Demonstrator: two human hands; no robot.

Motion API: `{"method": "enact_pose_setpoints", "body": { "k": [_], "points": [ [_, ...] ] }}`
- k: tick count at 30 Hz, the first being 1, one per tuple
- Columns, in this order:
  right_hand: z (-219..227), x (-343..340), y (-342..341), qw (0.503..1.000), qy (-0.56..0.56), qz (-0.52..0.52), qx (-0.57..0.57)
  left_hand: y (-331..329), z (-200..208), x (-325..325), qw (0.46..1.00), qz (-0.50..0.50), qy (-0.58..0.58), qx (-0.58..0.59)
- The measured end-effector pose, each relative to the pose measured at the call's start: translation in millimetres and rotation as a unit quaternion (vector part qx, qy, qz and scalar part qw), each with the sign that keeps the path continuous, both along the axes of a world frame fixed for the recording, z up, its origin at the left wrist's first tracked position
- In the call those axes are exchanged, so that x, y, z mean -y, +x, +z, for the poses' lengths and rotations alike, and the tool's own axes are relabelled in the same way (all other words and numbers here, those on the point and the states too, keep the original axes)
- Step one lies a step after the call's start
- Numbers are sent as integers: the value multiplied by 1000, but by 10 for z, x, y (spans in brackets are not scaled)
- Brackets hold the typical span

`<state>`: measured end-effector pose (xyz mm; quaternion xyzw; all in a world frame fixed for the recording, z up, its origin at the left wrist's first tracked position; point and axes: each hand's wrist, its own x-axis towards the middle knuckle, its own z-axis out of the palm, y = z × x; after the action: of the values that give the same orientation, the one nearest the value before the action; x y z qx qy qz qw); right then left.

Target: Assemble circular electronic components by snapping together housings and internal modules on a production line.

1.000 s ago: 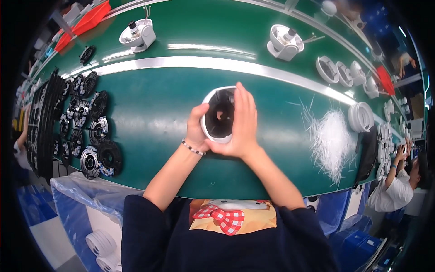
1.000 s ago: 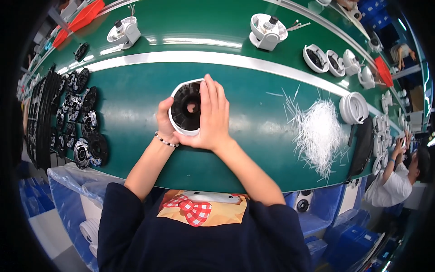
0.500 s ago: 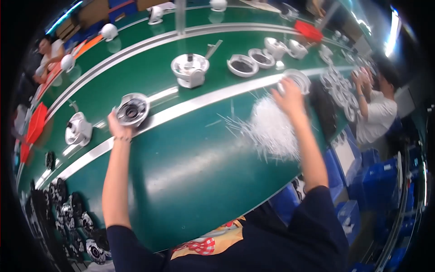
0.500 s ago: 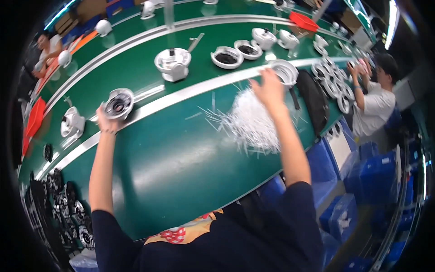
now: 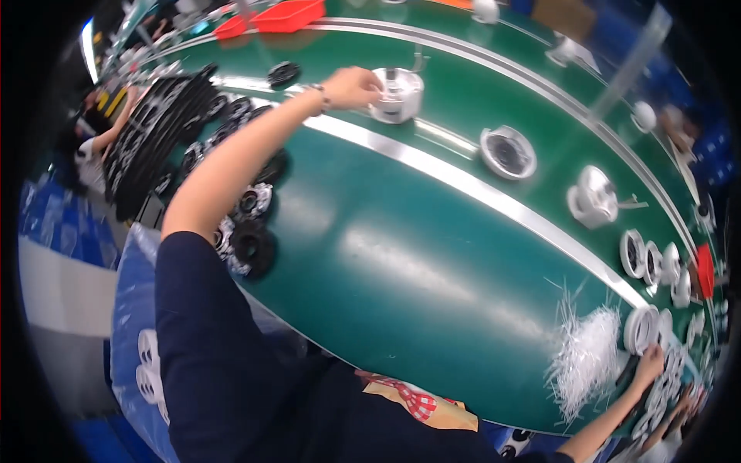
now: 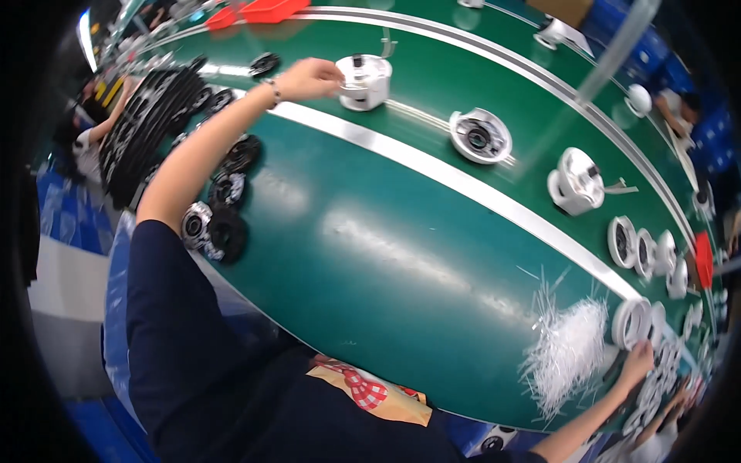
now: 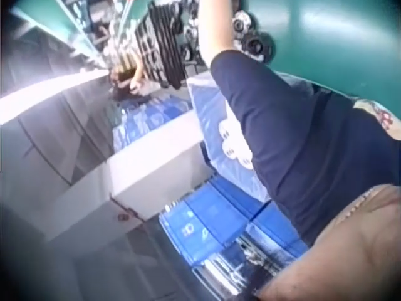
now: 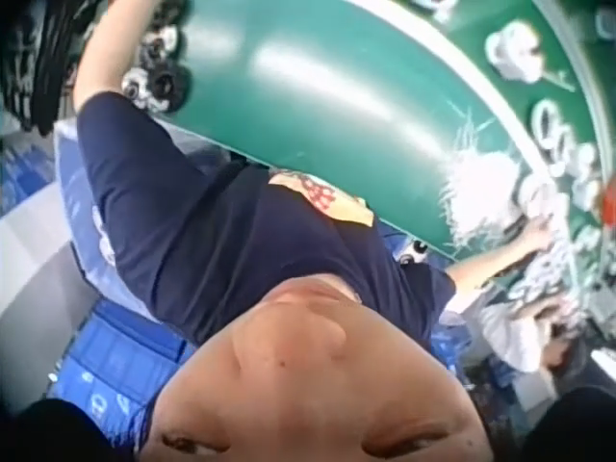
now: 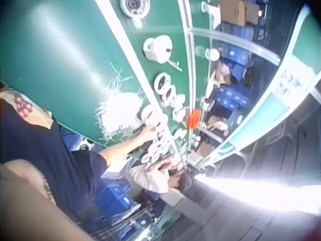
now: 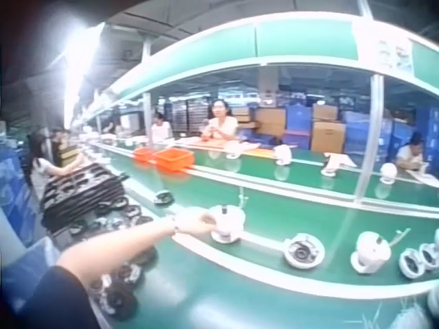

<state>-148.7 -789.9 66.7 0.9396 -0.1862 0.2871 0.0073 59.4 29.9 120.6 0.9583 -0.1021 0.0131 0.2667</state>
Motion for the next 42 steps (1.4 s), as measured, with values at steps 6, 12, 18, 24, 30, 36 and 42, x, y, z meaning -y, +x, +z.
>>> {"method": "enact_pose_setpoints", "body": {
  "k": [6,12,18,24,30,36,42],
  "points": [
    [611,-1446,-208,978,96,175,56,-732,-240,-1514,946,60,293,-124],
    [238,-3273,-108,845,149,511,-53,-883,-452,-1204,920,82,345,-166],
    [-63,-4052,-123,753,181,612,-161,-467,-690,-1087,967,9,240,-87],
    [-198,-4098,-68,760,110,621,-154,-164,-371,64,986,-69,129,-83],
    [-87,-4625,-382,849,133,477,-186,-333,-543,1091,970,-26,-238,-27],
    [24,-4636,-432,841,104,429,-312,-1120,-851,1546,778,71,-622,-48],
    [-95,-4584,-288,821,159,439,-330,-1501,-874,1728,721,39,-691,-25]
  ]
}}
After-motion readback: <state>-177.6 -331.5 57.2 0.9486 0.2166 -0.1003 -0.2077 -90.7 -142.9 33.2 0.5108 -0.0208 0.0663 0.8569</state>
